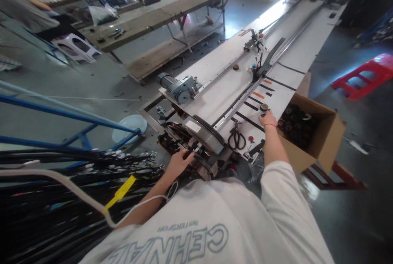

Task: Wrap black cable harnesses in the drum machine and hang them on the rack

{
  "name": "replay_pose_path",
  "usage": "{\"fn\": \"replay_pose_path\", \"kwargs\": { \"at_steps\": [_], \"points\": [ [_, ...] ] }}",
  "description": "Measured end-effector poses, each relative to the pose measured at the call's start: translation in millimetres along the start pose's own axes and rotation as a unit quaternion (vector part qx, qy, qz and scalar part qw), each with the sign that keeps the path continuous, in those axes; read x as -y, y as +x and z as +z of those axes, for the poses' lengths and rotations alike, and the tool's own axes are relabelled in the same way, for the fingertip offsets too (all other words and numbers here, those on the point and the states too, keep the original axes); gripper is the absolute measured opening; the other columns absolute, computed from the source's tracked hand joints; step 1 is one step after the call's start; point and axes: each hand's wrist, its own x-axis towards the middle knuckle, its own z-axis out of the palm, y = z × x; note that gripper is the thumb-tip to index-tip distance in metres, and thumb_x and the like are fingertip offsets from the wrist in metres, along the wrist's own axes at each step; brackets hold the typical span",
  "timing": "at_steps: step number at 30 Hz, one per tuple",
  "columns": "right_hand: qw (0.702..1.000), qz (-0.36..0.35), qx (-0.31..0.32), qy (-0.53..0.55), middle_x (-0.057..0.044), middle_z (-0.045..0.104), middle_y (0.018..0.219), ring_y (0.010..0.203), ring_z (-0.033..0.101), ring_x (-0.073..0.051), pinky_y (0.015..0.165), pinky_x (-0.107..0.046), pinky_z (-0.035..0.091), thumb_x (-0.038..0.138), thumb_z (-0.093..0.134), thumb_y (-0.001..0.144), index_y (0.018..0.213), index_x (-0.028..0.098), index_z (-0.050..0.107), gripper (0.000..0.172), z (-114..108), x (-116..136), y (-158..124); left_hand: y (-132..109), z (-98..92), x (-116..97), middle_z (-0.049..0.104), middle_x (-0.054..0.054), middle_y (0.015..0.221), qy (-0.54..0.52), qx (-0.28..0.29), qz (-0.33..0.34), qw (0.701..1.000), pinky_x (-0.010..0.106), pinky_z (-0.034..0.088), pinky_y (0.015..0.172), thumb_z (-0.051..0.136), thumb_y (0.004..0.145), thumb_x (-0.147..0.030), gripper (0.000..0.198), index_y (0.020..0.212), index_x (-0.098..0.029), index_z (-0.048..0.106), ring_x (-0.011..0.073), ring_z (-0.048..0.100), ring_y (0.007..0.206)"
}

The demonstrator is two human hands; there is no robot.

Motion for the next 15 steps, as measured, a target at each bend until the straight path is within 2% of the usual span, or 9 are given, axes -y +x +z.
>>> {"fn": "replay_pose_path", "kwargs": {
  "at_steps": [5, 10, 15],
  "points": [
    [1.0, 0.003, -0.005, 0.0, -0.017, 0.028, 0.155, 0.13, 0.045, -0.034, 0.104, -0.046, 0.04, 0.048, 0.052, 0.086, 0.148, 0.016, 0.035, 0.072, 1.2, -0.7, 2.3, -16.3, -6.0, 17.7, 0.072, 0.007, 0.074, 0.026, 0.028, -0.03, 0.999, 0.028, 0.044, 0.067, 0.053, 0.085, -0.035, 0.024, 0.075, -0.017, 0.067, 0.0239, 0.067, 0.075],
    [1.0, 0.001, 0.004, -0.003, -0.015, 0.024, 0.157, 0.13, 0.044, -0.035, 0.105, -0.047, 0.038, 0.047, 0.052, 0.086, 0.149, 0.015, 0.033, 0.073, 0.2, 0.1, -2.1, -22.0, -13.5, 20.1, 0.07, 0.006, 0.069, -0.03, 0.061, -0.014, 0.998, 0.027, 0.044, 0.063, 0.051, 0.083, -0.04, 0.031, 0.072, -0.017, 0.068, 0.0238, 0.065, 0.071],
    [0.999, -0.001, 0.011, 0.03, -0.016, 0.023, 0.158, 0.132, 0.041, -0.035, 0.107, -0.047, 0.036, 0.043, 0.056, 0.084, 0.149, 0.015, 0.031, 0.075, -10.3, 3.5, -8.4, -16.1, -8.3, 20.4, 0.067, 0.001, 0.068, -0.095, 0.116, 0.006, 0.989, 0.026, 0.046, 0.063, 0.051, 0.084, -0.044, 0.032, 0.085, -0.018, 0.069, 0.0201, 0.063, 0.065]
  ]
}}
